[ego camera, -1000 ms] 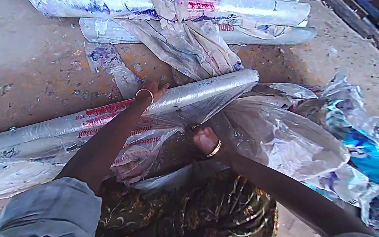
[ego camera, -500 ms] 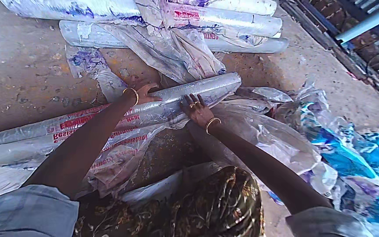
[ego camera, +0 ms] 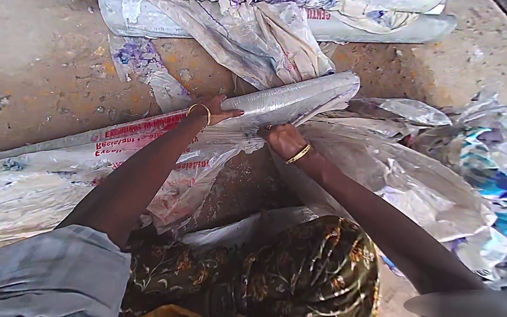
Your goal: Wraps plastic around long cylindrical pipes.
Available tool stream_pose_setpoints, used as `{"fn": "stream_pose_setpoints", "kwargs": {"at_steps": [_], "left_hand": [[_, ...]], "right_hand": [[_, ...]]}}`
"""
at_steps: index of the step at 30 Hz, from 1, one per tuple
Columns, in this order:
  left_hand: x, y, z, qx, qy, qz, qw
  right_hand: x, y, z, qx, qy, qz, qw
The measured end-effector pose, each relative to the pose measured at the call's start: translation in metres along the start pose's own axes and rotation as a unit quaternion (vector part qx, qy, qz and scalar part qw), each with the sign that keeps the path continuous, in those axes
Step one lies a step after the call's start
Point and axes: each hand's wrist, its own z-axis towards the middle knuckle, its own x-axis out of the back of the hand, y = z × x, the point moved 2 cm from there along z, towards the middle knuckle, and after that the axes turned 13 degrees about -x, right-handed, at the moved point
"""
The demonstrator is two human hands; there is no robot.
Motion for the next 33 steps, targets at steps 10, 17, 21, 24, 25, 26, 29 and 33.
{"fn": "stream_pose_setpoints", "kwargs": {"at_steps": [10,17,21,24,25,26,29,33], "left_hand": [[0.000,0.001,-0.001,0.012,-0.014,0.016,1.000],[-0.002,-0.001,-0.003,-0.076,0.058,-0.032,0.995],[0.013,-0.026,-0.028,-0.131,0.177,-0.122,0.968],[0.026,-0.047,-0.083,-0.183,0.308,-0.111,0.927],[0.024,-0.053,-0.110,-0.196,0.311,-0.085,0.926],[0.020,-0.059,-0.136,-0.206,0.291,-0.050,0.933],[-0.011,-0.070,-0.203,-0.147,0.111,0.040,0.982],[-0.058,-0.091,-0.236,-0.107,0.109,0.134,0.979]], "right_hand": [[-0.023,-0.022,-0.047,-0.035,-0.191,-0.035,0.980],[-0.047,-0.030,-0.024,-0.082,-0.260,-0.026,0.962],[-0.015,-0.054,-0.011,-0.079,-0.266,-0.010,0.961],[0.021,-0.084,-0.004,-0.041,0.025,0.136,0.990],[0.023,-0.101,0.006,-0.022,0.081,0.165,0.983],[0.023,-0.120,0.021,-0.007,0.086,0.187,0.978],[0.005,-0.173,0.072,-0.035,-0.027,0.231,0.972],[-0.024,-0.216,0.084,-0.102,-0.046,0.202,0.973]]}}
